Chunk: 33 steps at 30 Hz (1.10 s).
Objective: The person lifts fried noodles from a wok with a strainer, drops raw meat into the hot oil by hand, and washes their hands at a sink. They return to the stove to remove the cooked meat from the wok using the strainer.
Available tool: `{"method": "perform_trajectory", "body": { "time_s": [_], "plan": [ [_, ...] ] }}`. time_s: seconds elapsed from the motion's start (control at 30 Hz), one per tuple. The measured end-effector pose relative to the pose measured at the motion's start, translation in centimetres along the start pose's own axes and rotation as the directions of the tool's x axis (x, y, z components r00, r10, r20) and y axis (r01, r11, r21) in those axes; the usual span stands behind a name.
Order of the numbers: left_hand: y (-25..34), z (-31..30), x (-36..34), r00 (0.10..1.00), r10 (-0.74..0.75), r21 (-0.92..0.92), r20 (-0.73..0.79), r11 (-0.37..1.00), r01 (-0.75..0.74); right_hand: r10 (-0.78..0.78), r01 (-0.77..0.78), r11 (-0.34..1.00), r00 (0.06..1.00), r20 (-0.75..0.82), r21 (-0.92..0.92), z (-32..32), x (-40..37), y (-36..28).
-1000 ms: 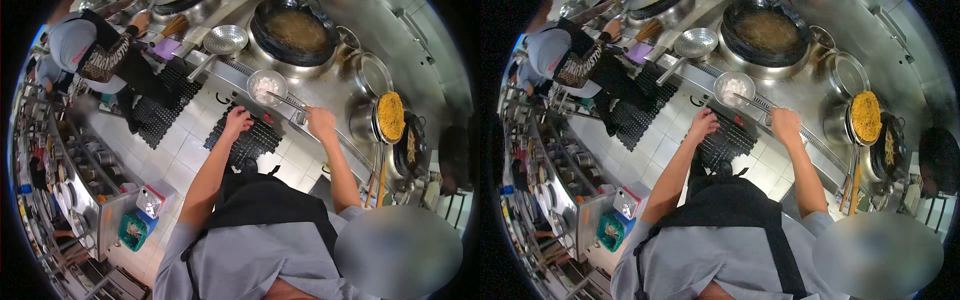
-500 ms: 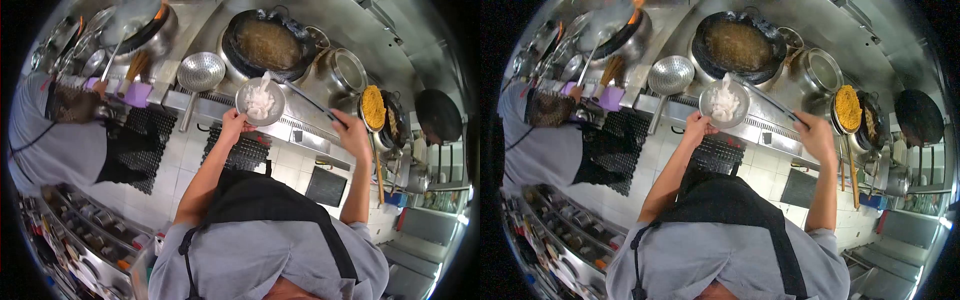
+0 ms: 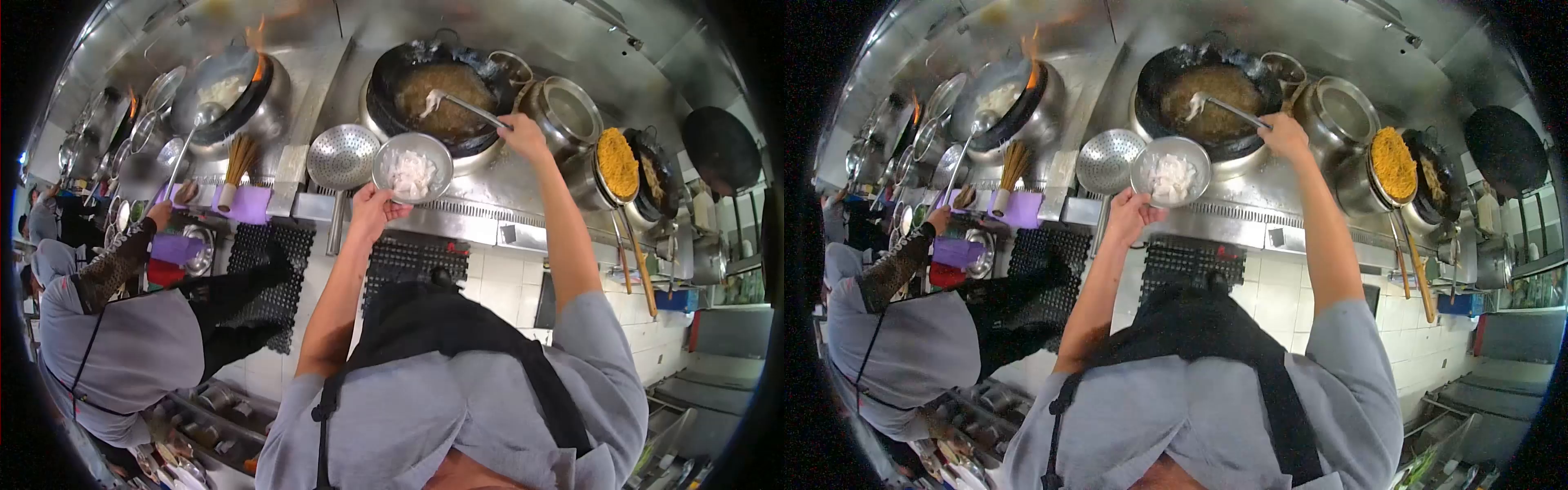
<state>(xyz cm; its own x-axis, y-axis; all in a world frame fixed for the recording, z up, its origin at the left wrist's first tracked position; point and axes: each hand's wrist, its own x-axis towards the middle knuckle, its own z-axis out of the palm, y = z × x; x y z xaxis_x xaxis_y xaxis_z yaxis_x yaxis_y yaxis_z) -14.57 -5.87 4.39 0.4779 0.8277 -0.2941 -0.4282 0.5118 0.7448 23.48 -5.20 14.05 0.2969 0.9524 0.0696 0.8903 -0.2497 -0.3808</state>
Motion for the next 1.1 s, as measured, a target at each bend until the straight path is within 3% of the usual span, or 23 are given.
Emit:
{"method": "perform_trajectory", "body": {
  "time_s": [0.07,0.1,0.17,0.23,0.27,0.3,0.4,0.53,0.77,0.83,0.87,0.97,1.1],
  "plan": [
    [-0.2,-0.4,-0.7,0.999,0.013,0.019,-0.035,1.000,-0.013,0.059,-0.065,0.996,0.994,-0.096,-0.062,1.0,-0.1,-0.7],
    [0.0,-0.4,-1.0,0.998,0.027,0.026,-0.055,0.999,-0.026,0.079,-0.080,0.996,0.995,-0.066,-0.026,0.1,-0.5,-0.8],
    [0.2,-0.4,-1.7,0.993,0.068,0.059,-0.099,0.996,-0.062,-0.019,0.018,0.998,1.000,0.013,0.054,-3.8,-3.5,-3.1],
    [0.6,-0.4,-2.2,0.983,0.126,0.098,-0.137,0.989,-0.114,-0.214,0.213,0.975,0.977,-0.003,-0.064,-6.1,-7.5,-5.2],
    [1.0,-0.3,-2.3,0.978,0.138,0.136,-0.157,0.984,-0.117,-0.212,0.217,0.973,0.974,0.079,-0.075,-7.2,-9.6,-7.3],
    [1.4,0.0,-2.3,0.974,0.150,0.173,-0.172,0.978,-0.120,-0.205,0.220,0.972,0.966,0.157,-0.088,-7.6,-11.2,-9.4],
    [2.1,0.2,-1.3,0.970,0.175,0.241,-0.171,0.962,-0.131,-0.319,0.350,0.919,0.931,0.177,-0.183,-4.0,-12.6,-10.0],
    [2.7,0.7,-0.7,0.968,0.177,0.231,-0.180,0.964,-0.133,-0.220,0.244,0.946,0.967,0.130,-0.212,-5.6,-12.8,-10.6],
    [2.8,1.2,0.4,0.981,0.136,0.147,-0.139,0.982,-0.115,-0.173,0.170,0.984,0.983,-0.065,-0.044,-9.6,-12.7,-8.9],
    [2.8,1.3,0.6,0.985,0.123,0.134,-0.122,0.985,-0.107,-0.125,0.128,0.992,0.985,-0.118,0.014,-11.1,-11.4,-8.4],
    [2.8,1.2,0.7,0.986,0.117,0.126,-0.120,0.987,-0.102,-0.017,0.018,1.000,0.998,-0.056,0.008,-11.9,-10.5,-8.8],
    [2.5,1.0,1.0,0.989,0.092,0.098,-0.114,0.992,-0.081,-0.101,0.098,0.992,0.994,-0.033,-0.081,-9.2,-5.8,-5.4],
    [2.2,0.3,1.8,0.994,0.059,0.041,-0.096,0.998,-0.055,-0.008,0.013,0.993,0.999,0.045,-0.115,-0.9,0.6,-2.7]
  ]
}}
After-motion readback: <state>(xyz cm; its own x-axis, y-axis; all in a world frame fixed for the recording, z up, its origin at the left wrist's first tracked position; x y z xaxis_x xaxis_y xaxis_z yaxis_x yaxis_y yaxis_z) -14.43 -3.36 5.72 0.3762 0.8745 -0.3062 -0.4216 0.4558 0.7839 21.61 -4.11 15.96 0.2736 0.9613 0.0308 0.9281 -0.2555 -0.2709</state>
